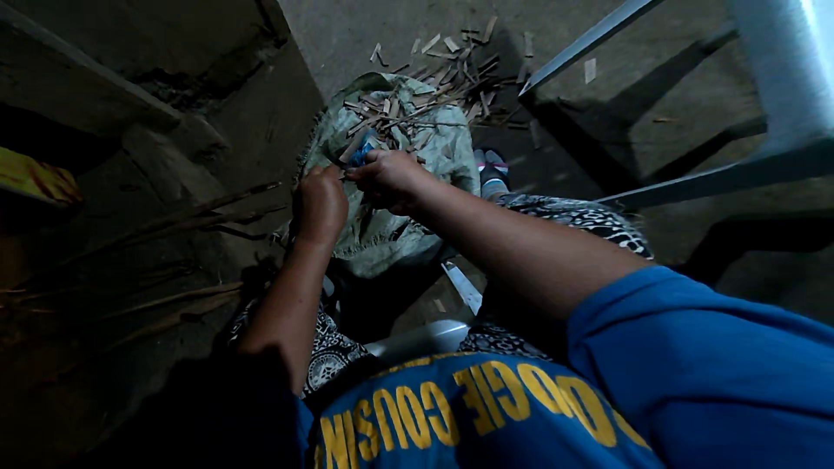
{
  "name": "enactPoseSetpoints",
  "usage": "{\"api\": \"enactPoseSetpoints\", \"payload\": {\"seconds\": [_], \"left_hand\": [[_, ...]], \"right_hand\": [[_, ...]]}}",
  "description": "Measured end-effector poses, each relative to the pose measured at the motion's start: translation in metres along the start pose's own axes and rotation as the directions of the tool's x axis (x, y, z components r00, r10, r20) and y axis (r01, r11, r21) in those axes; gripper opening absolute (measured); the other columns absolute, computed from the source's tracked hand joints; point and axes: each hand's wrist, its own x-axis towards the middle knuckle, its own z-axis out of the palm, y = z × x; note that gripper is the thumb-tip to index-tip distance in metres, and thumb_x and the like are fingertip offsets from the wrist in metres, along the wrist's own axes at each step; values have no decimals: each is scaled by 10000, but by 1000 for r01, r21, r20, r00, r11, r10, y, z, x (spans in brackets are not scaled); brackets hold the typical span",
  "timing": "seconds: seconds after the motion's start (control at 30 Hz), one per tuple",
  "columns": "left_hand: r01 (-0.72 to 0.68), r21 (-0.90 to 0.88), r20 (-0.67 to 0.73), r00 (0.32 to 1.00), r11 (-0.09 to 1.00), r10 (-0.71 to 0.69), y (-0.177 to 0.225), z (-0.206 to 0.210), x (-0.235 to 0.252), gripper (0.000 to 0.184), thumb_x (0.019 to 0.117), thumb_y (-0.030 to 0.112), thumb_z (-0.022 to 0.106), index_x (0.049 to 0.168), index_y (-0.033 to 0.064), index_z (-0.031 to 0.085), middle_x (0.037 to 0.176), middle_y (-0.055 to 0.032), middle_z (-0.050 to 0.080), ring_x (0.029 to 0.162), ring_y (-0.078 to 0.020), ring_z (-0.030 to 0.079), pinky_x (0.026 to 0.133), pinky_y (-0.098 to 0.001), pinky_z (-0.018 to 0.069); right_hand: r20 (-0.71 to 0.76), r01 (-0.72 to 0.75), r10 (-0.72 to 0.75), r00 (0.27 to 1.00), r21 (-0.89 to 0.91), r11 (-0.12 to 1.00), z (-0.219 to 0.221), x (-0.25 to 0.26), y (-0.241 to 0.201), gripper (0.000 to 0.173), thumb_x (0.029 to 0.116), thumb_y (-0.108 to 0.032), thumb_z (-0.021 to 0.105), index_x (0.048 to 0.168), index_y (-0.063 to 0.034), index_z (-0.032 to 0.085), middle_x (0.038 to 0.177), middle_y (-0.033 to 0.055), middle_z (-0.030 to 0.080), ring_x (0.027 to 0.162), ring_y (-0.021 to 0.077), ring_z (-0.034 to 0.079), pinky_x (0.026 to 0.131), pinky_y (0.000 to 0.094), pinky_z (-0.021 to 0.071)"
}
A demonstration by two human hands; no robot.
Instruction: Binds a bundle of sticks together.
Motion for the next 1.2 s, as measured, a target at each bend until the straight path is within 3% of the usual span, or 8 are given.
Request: {"api": "enactPoseSetpoints", "payload": {"seconds": [0.33, 0.43, 0.57, 0.63, 0.8, 0.87, 1.03, 1.2], "left_hand": [[-10, 47, 1, 1000, 999, 10, 3, -1, 0, 283, 1035, 40, 499, 1216, -7, 711, 1179, -217, 699, 1137, -369, 668, 1034, -556, 472], [-4, 58, 0, 1000, 998, 4, 2, -6, -3, 283, 1050, 76, 514, 1244, 14, 710, 1192, -212, 698, 1139, -373, 669, 1029, -562, 480], [6, 3, -24, 1000, 1000, -6, -6, -14, -8, 290, 1054, 94, 518, 1259, 18, 708, 1241, -200, 697, 1161, -364, 671, 1027, -547, 502], [31, -30, -17, 999, 999, -32, -8, -14, -5, 288, 1068, 130, 517, 1252, 23, 712, 1242, -192, 701, 1158, -354, 676, 1018, -540, 507], [75, -168, 120, 991, 983, -55, -17, -19, 6, 304, 1089, 191, 513, 1244, 4, 695, 1225, -206, 690, 1146, -347, 665, 1020, -546, 494], [104, -256, 179, 982, 961, -58, -25, -19, 9, 293, 1081, 202, 535, 1237, 8, 689, 1140, -191, 709, 1057, -316, 686, 968, -532, 521], [234, -432, 361, 930, 871, -71, -45, -22, 14, 258, 1071, 253, 584, 1153, 19, 657, 910, -61, 694, 752, -116, 618, 737, -315, 524], [255, -512, 392, 919, 820, -41, -45, -26, 13, 183, 1082, 176, 542, 1043, 17, 624, 820, -17, 649, 671, -53, 571, 664, -223, 490]], "right_hand": [[13, -7, 9, 1000, -120, 993, -6, 1, -7, 70, 1045, -152, 565, 1037, -82, 568, 675, -9, 505, 460, 47, 386, 412, 192, 307], [-79, 31, -48, 996, -205, 978, -15, 4, -12, 125, 1045, -184, 578, 1081, -72, 619, 720, -12, 534, 504, 51, 424, 463, 213, 365], [-217, 121, -120, 969, -9, 993, -40, 13, -21, 64, 1071, -145, 510, 1106, -99, 536, 733, -40, 461, 505, 29, 383, 454, 181, 342], [-141, 145, -135, 981, 65, 987, -40, 11, -17, 67, 1080, -166, 502, 1031, -122, 515, 695, -48, 457, 482, 27, 366, 436, 180, 327], [86, 55, -66, 994, 119, 991, -18, 4, 1, 56, 1071, -178, 522, 1035, -142, 498, 665, -47, 441, 470, 36, 368, 432, 187, 337], [86, 27, -39, 995, 145, 989, -15, 6, 2, 53, 1064, -167, 530, 1031, -140, 498, 666, -45, 442, 467, 35, 365, 427, 182, 332], [-20, 61, -58, 998, 299, 952, -25, 11, -6, 49, 1076, -192, 520, 1048, -163, 493, 662, -54, 428, 466, 35, 360, 424, 189, 351], [327, -79, 30, 944, 138, 987, -15, -4, 3, 55, 1078, -166, 487, 1024, -161, 479, 615, -63, 410, 439, 17, 346, 397, 165, 315]]}}
